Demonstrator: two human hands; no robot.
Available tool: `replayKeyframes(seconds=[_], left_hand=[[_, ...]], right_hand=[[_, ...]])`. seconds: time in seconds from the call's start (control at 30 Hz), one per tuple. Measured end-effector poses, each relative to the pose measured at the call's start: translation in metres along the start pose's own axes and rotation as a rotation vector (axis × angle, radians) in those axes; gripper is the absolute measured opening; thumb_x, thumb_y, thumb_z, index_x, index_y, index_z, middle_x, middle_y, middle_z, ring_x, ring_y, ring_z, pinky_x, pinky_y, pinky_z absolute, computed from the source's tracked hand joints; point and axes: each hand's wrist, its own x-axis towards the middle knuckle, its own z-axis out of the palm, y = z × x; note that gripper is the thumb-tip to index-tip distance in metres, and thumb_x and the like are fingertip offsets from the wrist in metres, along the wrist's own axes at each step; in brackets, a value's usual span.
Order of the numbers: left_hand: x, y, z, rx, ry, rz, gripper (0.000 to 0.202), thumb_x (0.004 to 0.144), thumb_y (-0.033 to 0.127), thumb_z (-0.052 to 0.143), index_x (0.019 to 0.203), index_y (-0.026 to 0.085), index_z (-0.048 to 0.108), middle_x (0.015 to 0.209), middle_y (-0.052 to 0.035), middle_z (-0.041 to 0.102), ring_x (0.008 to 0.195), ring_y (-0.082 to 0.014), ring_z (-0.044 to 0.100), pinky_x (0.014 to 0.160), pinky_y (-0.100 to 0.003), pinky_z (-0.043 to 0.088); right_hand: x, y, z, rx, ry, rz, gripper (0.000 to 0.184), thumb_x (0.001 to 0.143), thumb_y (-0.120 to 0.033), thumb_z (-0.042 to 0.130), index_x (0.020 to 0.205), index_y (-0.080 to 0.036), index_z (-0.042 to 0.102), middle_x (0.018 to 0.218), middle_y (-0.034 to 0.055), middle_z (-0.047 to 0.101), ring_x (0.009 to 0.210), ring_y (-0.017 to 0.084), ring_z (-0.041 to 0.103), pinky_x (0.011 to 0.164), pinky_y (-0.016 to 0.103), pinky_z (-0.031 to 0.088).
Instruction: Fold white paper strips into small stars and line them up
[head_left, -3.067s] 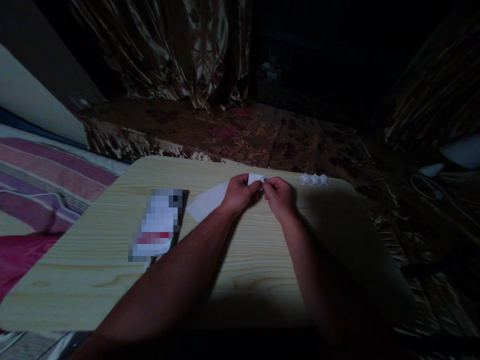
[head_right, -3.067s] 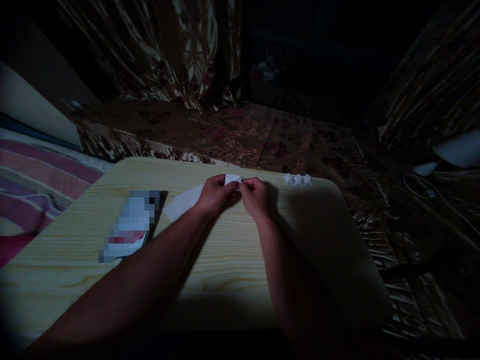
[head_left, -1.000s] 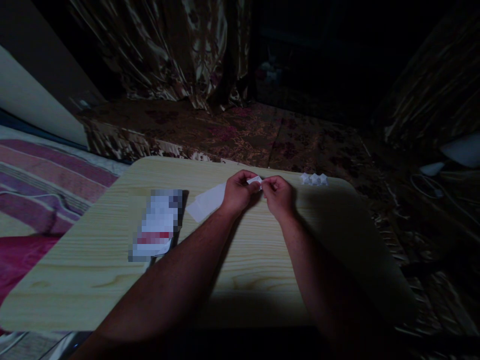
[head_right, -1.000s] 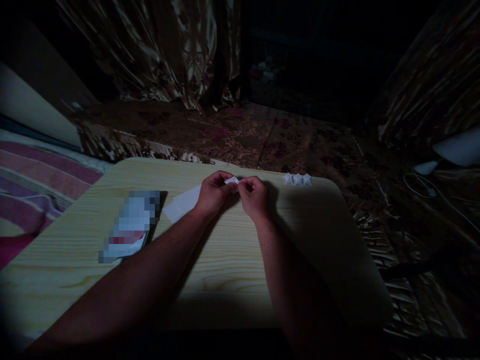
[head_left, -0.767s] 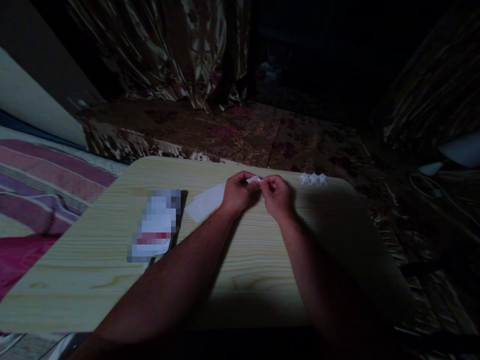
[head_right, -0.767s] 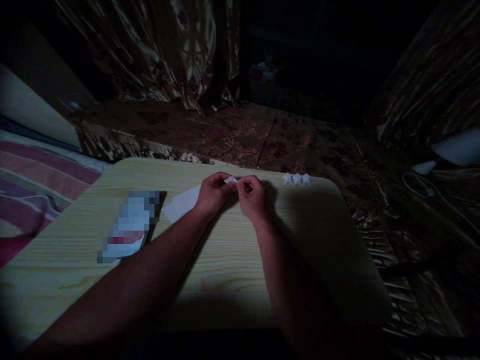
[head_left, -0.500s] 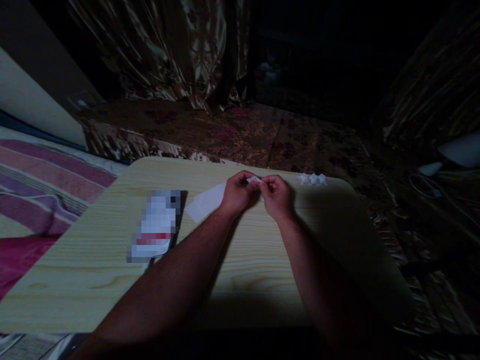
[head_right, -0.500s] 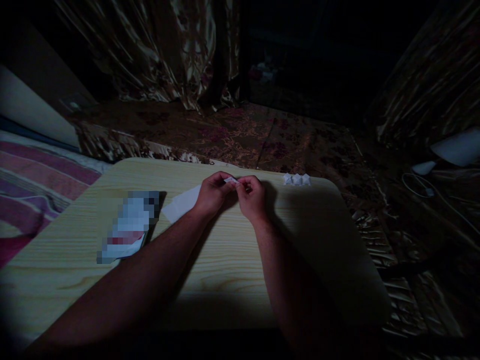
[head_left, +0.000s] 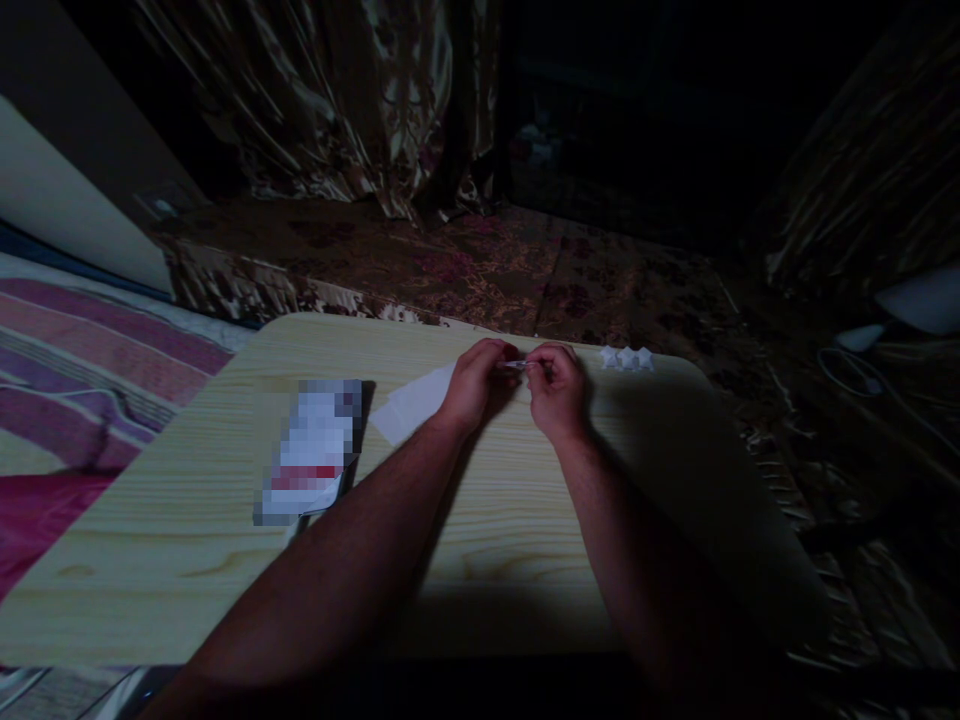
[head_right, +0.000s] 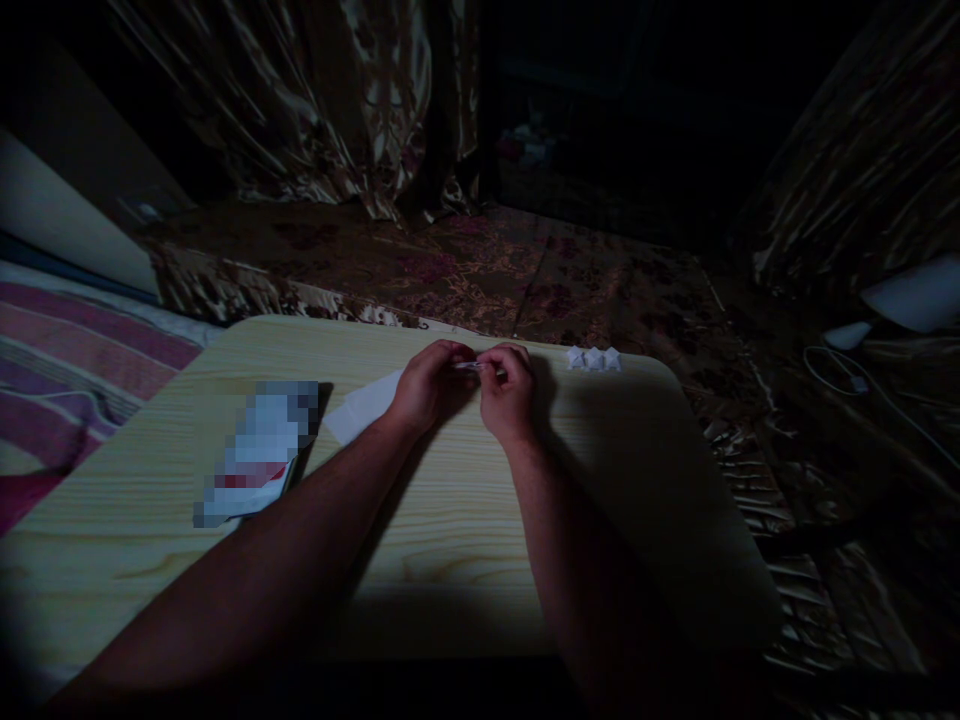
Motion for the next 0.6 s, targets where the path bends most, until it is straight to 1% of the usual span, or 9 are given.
replayKeyframes(seconds=[0.1, 0.23, 0.3, 0.47, 0.6], left_hand=[[0.0011, 0.0003, 0.0003, -0.014, -0.015, -0.048, 0.031, 0.074, 0.045, 0.064, 0.087, 0.017, 0.063, 0.081, -0.0043, 0.062, 0.069, -0.0152, 0.061, 0.053, -0.025, 0.047], [0.0037, -0.0021, -0.0032, -0.030, -0.079, -0.099, 0.032, 0.071, 0.035, 0.068, 0.094, 0.016, 0.061, 0.076, -0.0040, 0.063, 0.058, -0.0134, 0.060, 0.047, -0.023, 0.043], [0.0049, -0.0026, -0.0050, -0.050, -0.090, -0.118, 0.032, 0.070, 0.032, 0.069, 0.096, 0.015, 0.060, 0.077, -0.0043, 0.064, 0.058, -0.0137, 0.061, 0.047, -0.023, 0.044], [0.0061, -0.0022, -0.0066, -0.076, -0.095, -0.141, 0.034, 0.069, 0.028, 0.070, 0.099, 0.015, 0.059, 0.080, -0.0056, 0.065, 0.063, -0.0163, 0.064, 0.050, -0.025, 0.048], [0.0061, -0.0018, -0.0075, -0.078, -0.101, -0.154, 0.035, 0.070, 0.027, 0.070, 0.101, 0.016, 0.059, 0.077, -0.0045, 0.065, 0.058, -0.0137, 0.061, 0.049, -0.024, 0.048]], right_hand=[[0.0004, -0.0005, 0.0002, -0.008, 0.059, -0.095, 0.010, 0.083, -0.018, 0.050, 0.081, -0.021, 0.060, 0.100, 0.0072, 0.055, 0.098, 0.019, 0.055, 0.071, 0.028, 0.051], [0.0006, -0.0008, 0.0012, -0.029, 0.050, -0.146, 0.012, 0.083, -0.015, 0.051, 0.080, -0.020, 0.061, 0.100, 0.0071, 0.054, 0.100, 0.018, 0.055, 0.078, 0.030, 0.052], [0.0002, -0.0001, 0.0014, -0.014, 0.039, -0.150, 0.012, 0.083, -0.014, 0.051, 0.080, -0.020, 0.062, 0.101, 0.0072, 0.054, 0.101, 0.019, 0.055, 0.079, 0.031, 0.053], [-0.0006, 0.0023, 0.0014, 0.016, 0.049, -0.156, 0.015, 0.082, -0.012, 0.051, 0.082, -0.021, 0.063, 0.105, 0.0076, 0.053, 0.103, 0.019, 0.055, 0.074, 0.029, 0.054], [-0.0001, 0.0029, 0.0014, -0.012, 0.065, -0.171, 0.016, 0.082, -0.011, 0.052, 0.081, -0.021, 0.064, 0.106, 0.0074, 0.053, 0.105, 0.018, 0.055, 0.082, 0.031, 0.053]])
